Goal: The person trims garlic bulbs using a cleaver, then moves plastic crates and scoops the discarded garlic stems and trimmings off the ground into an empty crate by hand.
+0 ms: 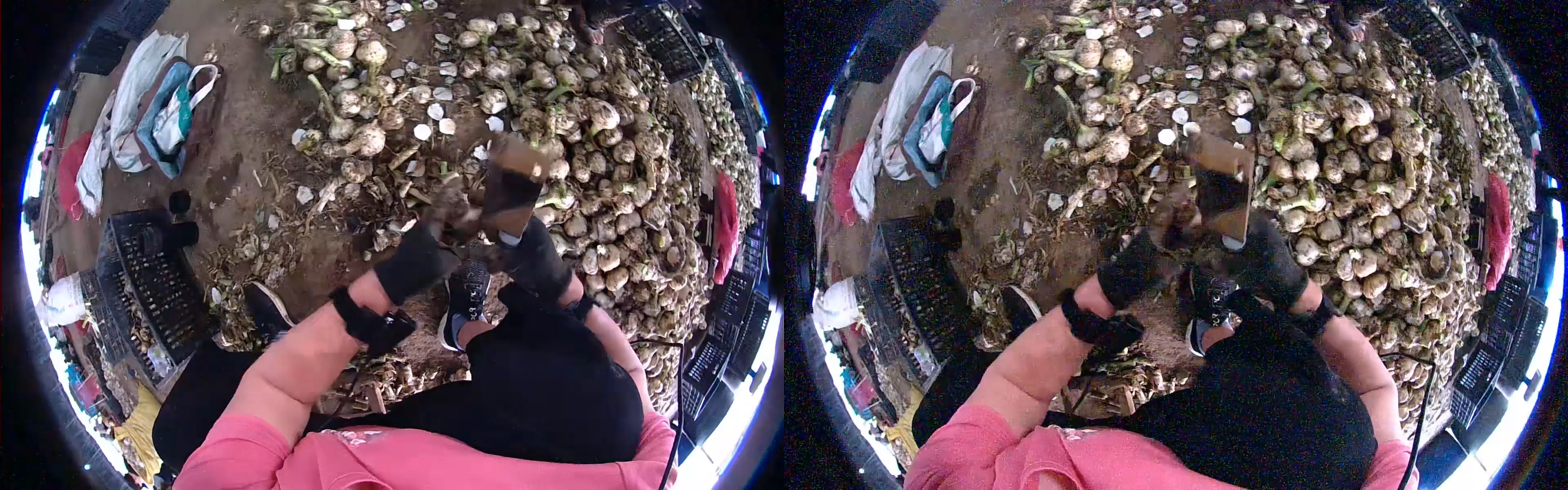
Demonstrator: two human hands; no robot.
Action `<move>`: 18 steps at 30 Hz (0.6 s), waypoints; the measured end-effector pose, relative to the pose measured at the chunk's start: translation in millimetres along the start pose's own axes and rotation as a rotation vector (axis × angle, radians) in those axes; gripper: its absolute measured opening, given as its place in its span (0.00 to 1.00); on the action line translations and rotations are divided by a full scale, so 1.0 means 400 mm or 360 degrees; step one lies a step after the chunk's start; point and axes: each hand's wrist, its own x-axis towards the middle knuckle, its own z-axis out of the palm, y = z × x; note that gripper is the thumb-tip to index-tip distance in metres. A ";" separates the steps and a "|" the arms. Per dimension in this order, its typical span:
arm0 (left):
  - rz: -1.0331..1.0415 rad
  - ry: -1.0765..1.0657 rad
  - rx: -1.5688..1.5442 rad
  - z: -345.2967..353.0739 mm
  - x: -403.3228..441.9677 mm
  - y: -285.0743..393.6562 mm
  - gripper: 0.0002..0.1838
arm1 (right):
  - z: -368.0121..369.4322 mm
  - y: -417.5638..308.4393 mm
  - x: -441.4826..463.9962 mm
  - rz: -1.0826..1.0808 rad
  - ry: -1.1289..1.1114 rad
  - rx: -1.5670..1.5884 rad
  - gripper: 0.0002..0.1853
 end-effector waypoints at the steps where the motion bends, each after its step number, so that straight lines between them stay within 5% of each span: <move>1: 0.0069 -0.0063 -0.0054 0.038 -0.004 0.026 0.35 | 0.011 -0.004 -0.004 -0.0059 -0.0050 -0.0066 0.16; 3: 0.0162 -0.0126 -0.0112 0.033 0.003 0.025 0.34 | -0.007 -0.031 -0.007 0.0166 0.0131 -0.0335 0.17; 4: -0.0107 -0.0207 -0.0239 -0.006 -0.001 -0.015 0.32 | -0.036 -0.038 -0.025 0.0217 0.0163 -0.0457 0.15; 7: 0.0138 0.0522 0.0988 -0.151 -0.022 -0.074 0.26 | -0.160 -0.048 -0.110 0.0314 0.0773 -0.0415 0.08; 9: -0.0009 0.1096 0.1467 -0.283 -0.016 -0.176 0.25 | -0.336 -0.046 -0.180 0.0110 0.1356 -0.1323 0.11; 13: -0.0719 0.0878 0.2025 -0.340 0.045 -0.205 0.27 | -0.543 -0.087 -0.299 0.0095 0.1602 -0.2747 0.22; 15: -0.0925 0.0839 0.2156 -0.350 0.065 -0.239 0.28 | -0.461 -0.067 -0.231 0.0017 0.1637 -0.2091 0.18; 17: -0.0312 0.0909 0.2180 -0.391 0.068 -0.337 0.27 | -0.344 0.036 -0.160 0.0171 0.1324 -0.0762 0.12; 18: -0.0423 0.0847 0.1541 -0.383 0.084 -0.310 0.24 | -0.257 0.039 -0.102 0.0315 0.1114 -0.0141 0.09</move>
